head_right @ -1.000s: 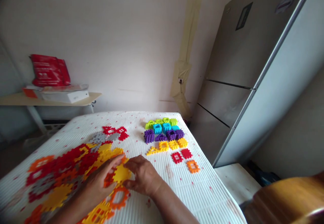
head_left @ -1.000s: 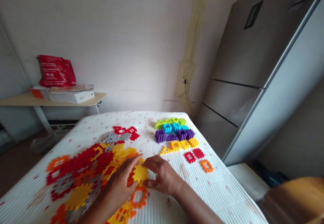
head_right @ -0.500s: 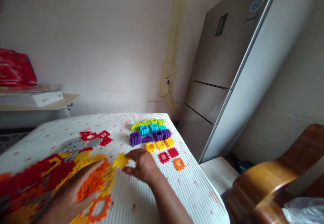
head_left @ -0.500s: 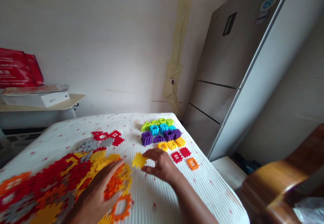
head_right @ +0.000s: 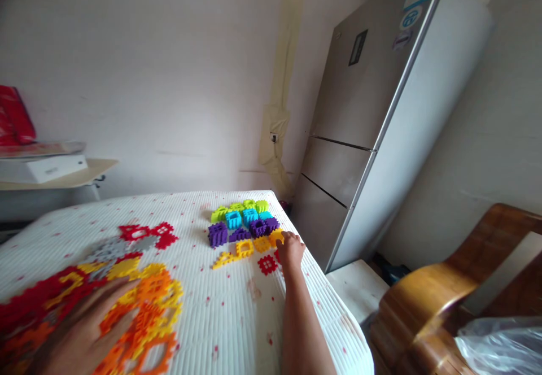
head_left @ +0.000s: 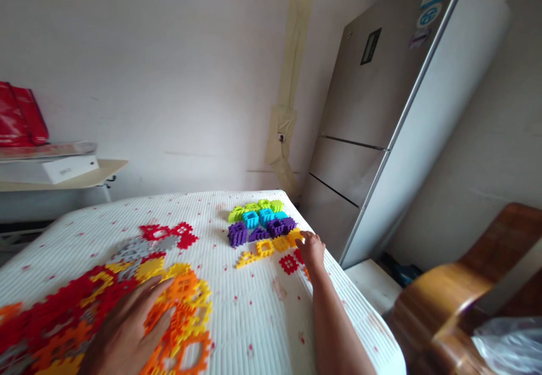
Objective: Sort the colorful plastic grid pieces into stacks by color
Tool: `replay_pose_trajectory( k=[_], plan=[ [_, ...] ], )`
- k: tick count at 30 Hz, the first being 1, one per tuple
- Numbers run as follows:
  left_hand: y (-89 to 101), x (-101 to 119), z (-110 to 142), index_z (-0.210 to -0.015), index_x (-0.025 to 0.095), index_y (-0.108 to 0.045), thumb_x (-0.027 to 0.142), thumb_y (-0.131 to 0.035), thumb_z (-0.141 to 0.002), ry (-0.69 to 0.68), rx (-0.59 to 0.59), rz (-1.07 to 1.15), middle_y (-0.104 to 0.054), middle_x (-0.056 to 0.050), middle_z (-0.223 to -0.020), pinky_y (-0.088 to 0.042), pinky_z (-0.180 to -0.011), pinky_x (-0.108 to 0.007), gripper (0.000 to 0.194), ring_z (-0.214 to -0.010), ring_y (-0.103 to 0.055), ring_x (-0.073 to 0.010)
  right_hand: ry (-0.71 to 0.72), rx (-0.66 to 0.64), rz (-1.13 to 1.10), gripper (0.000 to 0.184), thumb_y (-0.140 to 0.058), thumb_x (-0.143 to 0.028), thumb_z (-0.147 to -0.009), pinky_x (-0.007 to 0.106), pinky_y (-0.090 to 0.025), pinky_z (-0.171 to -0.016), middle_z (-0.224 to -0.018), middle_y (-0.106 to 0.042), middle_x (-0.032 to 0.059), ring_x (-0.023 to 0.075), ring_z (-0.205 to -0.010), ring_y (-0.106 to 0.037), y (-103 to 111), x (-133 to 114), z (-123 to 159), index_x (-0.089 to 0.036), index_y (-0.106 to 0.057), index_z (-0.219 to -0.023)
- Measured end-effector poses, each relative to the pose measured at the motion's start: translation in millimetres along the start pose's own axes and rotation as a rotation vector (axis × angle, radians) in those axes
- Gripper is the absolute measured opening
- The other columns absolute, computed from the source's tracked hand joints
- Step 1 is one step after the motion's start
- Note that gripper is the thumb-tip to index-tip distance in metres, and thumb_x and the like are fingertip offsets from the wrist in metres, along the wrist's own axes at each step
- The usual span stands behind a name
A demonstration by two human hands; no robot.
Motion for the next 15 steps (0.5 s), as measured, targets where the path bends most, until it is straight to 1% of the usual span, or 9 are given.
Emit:
replay_pose_trajectory(
  k=[5,11,15],
  plan=[
    [-3.1,-2.4,0.7,-0.112,0.024,-0.055,0.041,-0.034,-0.081,0.029,-0.006,0.041,-0.061,-0.008,-0.119,-0.044,-0.099,-0.037,0.041,-0.111,-0.057,-0.0238,0.014,-0.033,0.028,0.031,-0.05,-0.029,-0.085,0.034,-0.039,-0.08,-0.115,-0.064,0.0076,0.0235,-0.105,-0.053,-3.5,-0.6,-1.3,-0.023,-0.064,-0.112],
    [-0.1,-0.4,2.0,-0.112,0.025,-0.055,0.041,-0.036,-0.081,0.039,-0.003,0.059,-0.061,-0.008,-0.118,-0.043,-0.1,-0.036,0.04,-0.111,-0.057,-0.0233,0.013,-0.047,0.033,0.032,-0.049,-0.03,-0.085,0.034,-0.038,-0.081,-0.115,-0.064,0.0079,0.0232,-0.106,-0.053,-5.1,-1.5,-0.3,-0.023,-0.064,-0.113],
    [-4.3,-1.7,3.1,-0.114,0.023,-0.054,0.04,-0.035,-0.082,0.052,-0.009,0.105,-0.06,-0.01,-0.121,-0.04,-0.102,-0.041,0.042,-0.113,-0.056,-0.0247,0.013,-0.051,0.039,0.031,-0.049,-0.03,-0.085,0.034,-0.038,-0.08,-0.115,-0.064,0.0068,0.0228,-0.106,-0.053,-7.6,-1.1,0.4,-0.023,-0.064,-0.112]
  ],
)
Point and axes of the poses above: each hand's wrist, its own z-axis away from the middle knuckle, its own y-axis out of the back of the hand, x = y × z, the point moved 2 cm from there along -z, towards the middle knuckle
